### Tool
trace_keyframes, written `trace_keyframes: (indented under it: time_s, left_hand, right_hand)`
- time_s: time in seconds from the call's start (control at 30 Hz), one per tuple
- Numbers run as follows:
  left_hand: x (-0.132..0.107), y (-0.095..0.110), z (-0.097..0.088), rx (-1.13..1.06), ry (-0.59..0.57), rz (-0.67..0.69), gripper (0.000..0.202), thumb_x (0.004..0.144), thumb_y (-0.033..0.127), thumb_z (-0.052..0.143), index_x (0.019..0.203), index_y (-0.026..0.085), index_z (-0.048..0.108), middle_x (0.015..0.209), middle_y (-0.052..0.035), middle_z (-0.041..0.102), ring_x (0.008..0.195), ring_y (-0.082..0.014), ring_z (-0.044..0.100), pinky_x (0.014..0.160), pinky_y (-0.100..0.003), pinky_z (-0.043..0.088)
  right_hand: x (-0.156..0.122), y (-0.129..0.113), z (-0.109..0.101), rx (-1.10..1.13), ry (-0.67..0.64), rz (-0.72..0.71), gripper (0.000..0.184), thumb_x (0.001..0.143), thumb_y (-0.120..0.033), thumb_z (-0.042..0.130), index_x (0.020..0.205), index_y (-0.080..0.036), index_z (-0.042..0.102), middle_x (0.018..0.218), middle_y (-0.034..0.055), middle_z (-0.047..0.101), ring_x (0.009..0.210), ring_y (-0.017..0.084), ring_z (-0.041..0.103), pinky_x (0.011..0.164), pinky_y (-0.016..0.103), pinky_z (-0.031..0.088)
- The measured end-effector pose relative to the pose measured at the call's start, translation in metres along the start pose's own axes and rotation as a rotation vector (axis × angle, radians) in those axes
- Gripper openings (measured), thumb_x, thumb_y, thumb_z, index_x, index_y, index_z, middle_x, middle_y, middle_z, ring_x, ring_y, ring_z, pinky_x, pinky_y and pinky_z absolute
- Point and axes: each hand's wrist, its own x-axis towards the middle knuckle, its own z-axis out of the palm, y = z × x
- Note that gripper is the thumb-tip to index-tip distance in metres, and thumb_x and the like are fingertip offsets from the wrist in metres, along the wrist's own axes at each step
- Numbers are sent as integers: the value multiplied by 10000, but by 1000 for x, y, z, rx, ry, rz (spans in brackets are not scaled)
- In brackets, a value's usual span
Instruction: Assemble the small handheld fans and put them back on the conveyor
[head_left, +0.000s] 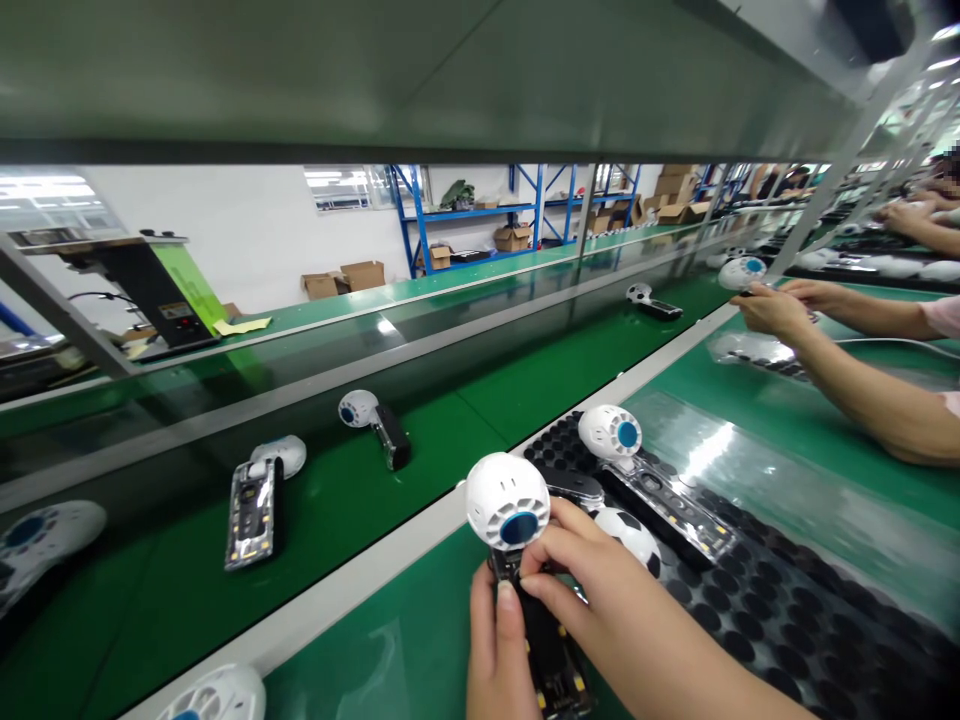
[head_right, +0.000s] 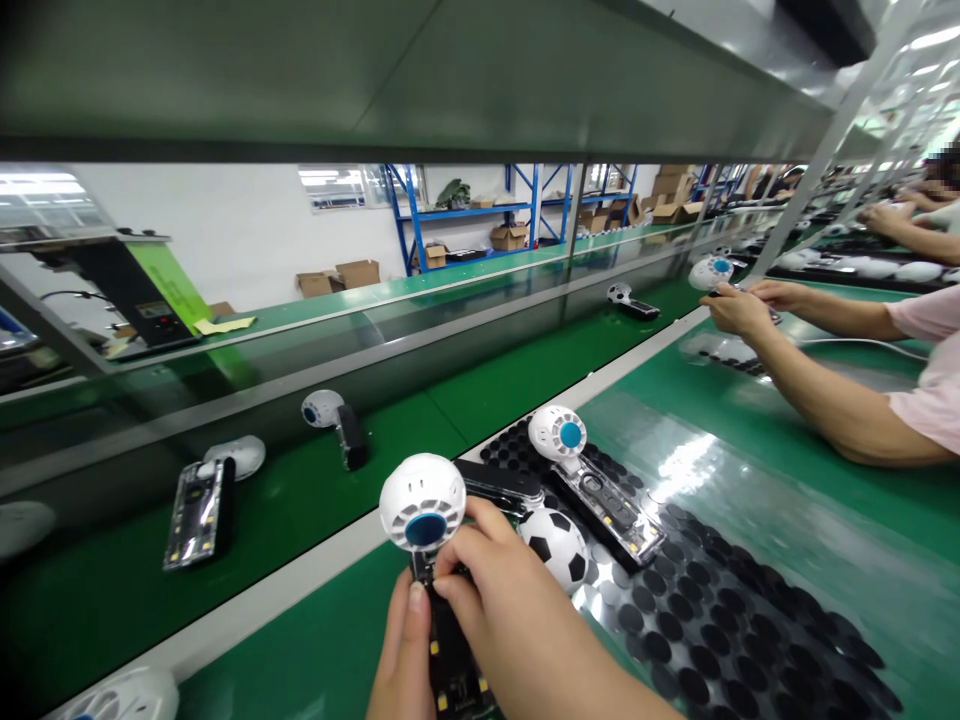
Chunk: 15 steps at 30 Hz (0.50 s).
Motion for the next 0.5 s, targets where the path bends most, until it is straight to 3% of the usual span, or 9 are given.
trace_keyframes:
  time_s: [0.13,0.3,0.4,0.5]
  left_hand:
    - [2,1,-3,42,3,-9,356,716,484,580,976,243,603,1060,-35,649,1054,-241,530,829,-258,389]
    - [7,-6,-1,-60,-145,-85,508,674,564,565,1044,222,504,932,-58,673,917,-263,604,730,-299,440]
    - [13,-15,-1,-99,-148,-23,661,590,550,647,1119,200,459,1044,-100,647,1041,-293,558,835,-320,423]
    - [18,-19,-3,-66,-116,34,712,578,511,670,1169,182,447,1163,-128,592,1142,-298,483,948,-338,348]
  right_hand:
    - [0,5,5,68,53,-13,198,771,-59,434,713,-233,509,1099,-29,486,910,121,534,779,233,428]
    - [2,14,11,415,46,202,272,731,-105,491,955,-249,436,958,-7,595,887,150,593,805,299,471]
    - [-3,14,8,466,25,169,278,712,-95,501,944,-232,434,929,4,627,891,161,609,805,307,483]
    - [-15,14,2,415,-11,81,281,774,-131,469,1039,-223,463,1115,49,596,1065,162,548,911,306,443]
